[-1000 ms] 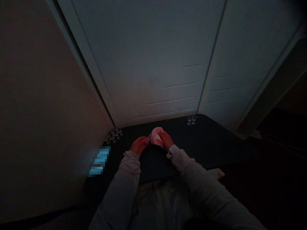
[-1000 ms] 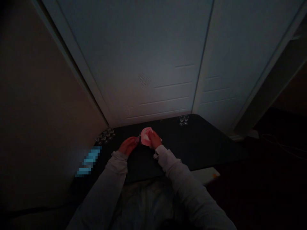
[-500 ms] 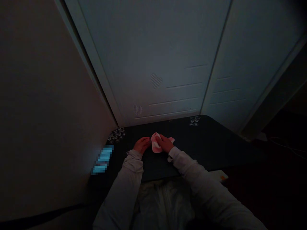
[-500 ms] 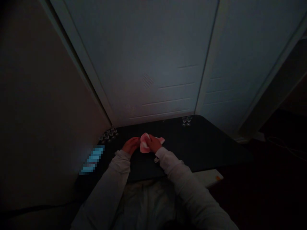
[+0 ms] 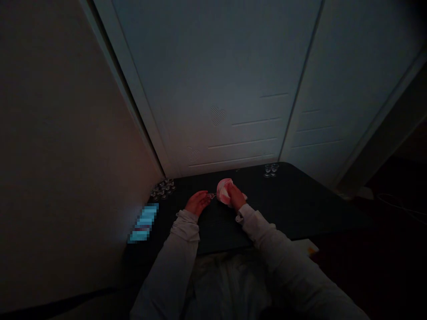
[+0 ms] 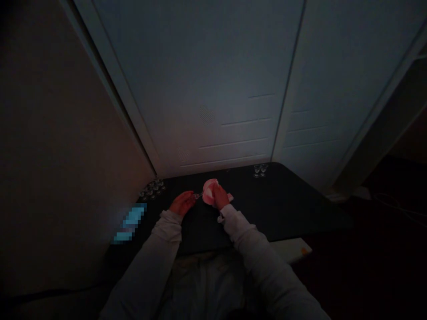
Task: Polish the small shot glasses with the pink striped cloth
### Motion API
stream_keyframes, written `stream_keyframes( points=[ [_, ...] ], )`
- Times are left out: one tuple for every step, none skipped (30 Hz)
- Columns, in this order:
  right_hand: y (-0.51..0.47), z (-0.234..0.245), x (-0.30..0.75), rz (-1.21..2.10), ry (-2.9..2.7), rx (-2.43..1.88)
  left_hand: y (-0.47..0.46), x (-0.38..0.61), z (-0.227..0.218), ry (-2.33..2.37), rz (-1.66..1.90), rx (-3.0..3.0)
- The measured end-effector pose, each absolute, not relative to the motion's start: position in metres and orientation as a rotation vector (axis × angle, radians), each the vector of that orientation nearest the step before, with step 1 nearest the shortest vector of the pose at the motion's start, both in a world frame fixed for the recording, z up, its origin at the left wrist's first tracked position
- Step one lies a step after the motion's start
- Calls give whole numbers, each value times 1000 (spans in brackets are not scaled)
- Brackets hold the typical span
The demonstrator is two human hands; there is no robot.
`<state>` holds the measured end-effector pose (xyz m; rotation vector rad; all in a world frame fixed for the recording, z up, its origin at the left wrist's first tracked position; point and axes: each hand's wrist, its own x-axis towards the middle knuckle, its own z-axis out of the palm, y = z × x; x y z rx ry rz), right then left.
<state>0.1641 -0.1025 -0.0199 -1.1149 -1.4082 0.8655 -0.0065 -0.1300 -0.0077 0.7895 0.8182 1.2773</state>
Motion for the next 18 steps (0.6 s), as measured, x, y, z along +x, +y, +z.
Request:
stream_keyframes(
  points=[
    [-106,-19,162,864,-1440,-1115,-131,-5,-8,819,1254,808],
    [-109,-18,160,858,-1483,-1107,-131,-5,-8,823,1244,820],
    [-113,-16,159,831,-1568,-1079,-131,-4,-8,826,1245,827],
    [-116,-15,157,800,-1634,-1056,-131,-3,-8,830,1255,830],
    [-118,-14,156,776,-1673,-1046,-131,-3,-8,834,1272,832],
    [-120,-13,156,761,-1707,-1050,-131,-2,-8,843,1290,833],
    [-121,-12,156,756,-1726,-1065,-131,-2,-8,857,1302,835],
    [-122,-12,156,759,-1745,-1081,-130,-2,-9,874,1308,839],
    [-122,-11,157,763,-1769,-1089,-130,-1,-9,890,1313,846],
    [-122,-11,157,763,-1795,-1085,-130,-1,-9,905,1313,855],
    [-122,-12,157,758,-1823,-1073,-130,0,-9,916,1312,864],
    [-122,-12,158,747,-1851,-1057,-130,0,-9,923,1313,871],
    [-122,-12,158,727,-1872,-1046,-130,0,-10,928,1314,874],
    [-122,-13,158,705,-1889,-1043,-129,1,-10,934,1314,873],
    [-122,-13,158,684,-1903,-1046,-129,1,-10,941,1312,869],
    [-122,-14,158,667,-1915,-1054,-129,1,-10,948,1306,863],
    [-122,-14,157,654,-1925,-1066,-129,1,-10,954,1301,856],
    [-122,-15,157,645,-1932,-1082,-129,1,-10,957,1296,852]
  ],
)
